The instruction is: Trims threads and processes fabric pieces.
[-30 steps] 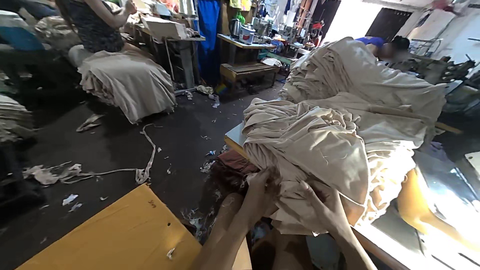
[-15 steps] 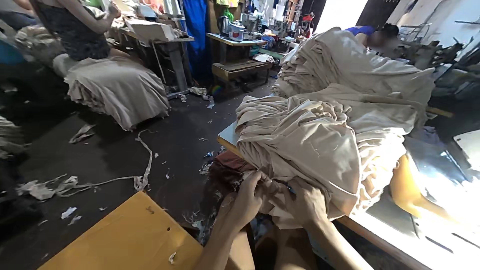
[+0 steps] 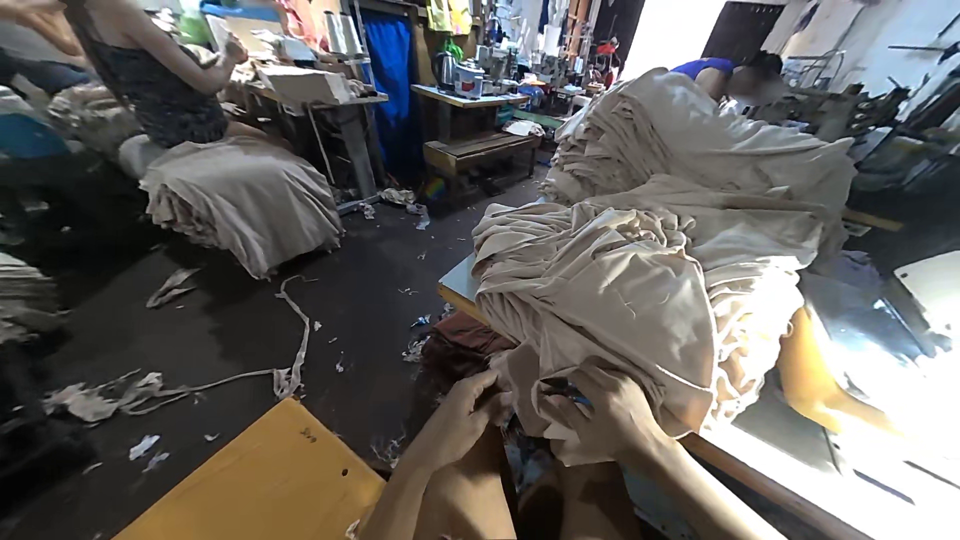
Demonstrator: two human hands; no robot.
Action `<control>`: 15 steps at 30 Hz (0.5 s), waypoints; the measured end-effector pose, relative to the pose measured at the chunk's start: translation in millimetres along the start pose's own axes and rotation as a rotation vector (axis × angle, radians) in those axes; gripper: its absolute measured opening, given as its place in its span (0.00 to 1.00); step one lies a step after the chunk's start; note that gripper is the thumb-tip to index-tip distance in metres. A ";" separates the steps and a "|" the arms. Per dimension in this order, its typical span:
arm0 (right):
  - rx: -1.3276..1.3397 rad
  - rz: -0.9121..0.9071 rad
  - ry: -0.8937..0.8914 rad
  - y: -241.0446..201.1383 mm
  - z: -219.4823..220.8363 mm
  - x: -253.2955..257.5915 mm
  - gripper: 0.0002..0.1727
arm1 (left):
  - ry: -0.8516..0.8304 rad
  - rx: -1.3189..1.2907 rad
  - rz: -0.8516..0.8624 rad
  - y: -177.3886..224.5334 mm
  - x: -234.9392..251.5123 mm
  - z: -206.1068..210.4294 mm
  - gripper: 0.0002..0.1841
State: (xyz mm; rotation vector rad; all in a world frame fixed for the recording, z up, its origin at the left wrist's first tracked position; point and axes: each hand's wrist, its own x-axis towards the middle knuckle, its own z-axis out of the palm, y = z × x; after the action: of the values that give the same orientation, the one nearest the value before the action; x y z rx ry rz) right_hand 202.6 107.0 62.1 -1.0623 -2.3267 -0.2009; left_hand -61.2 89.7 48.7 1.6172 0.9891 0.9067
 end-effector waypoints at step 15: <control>0.121 -0.032 0.017 7.6 7.7 9.4 0.20 | -0.007 -0.033 -0.011 -10.2 -11.2 -2.7 0.07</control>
State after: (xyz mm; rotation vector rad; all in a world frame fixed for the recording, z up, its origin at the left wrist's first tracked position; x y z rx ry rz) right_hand 200.0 121.0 60.3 -0.9610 -2.3099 -0.0800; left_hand -69.7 82.2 38.4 1.5848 0.9732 0.9046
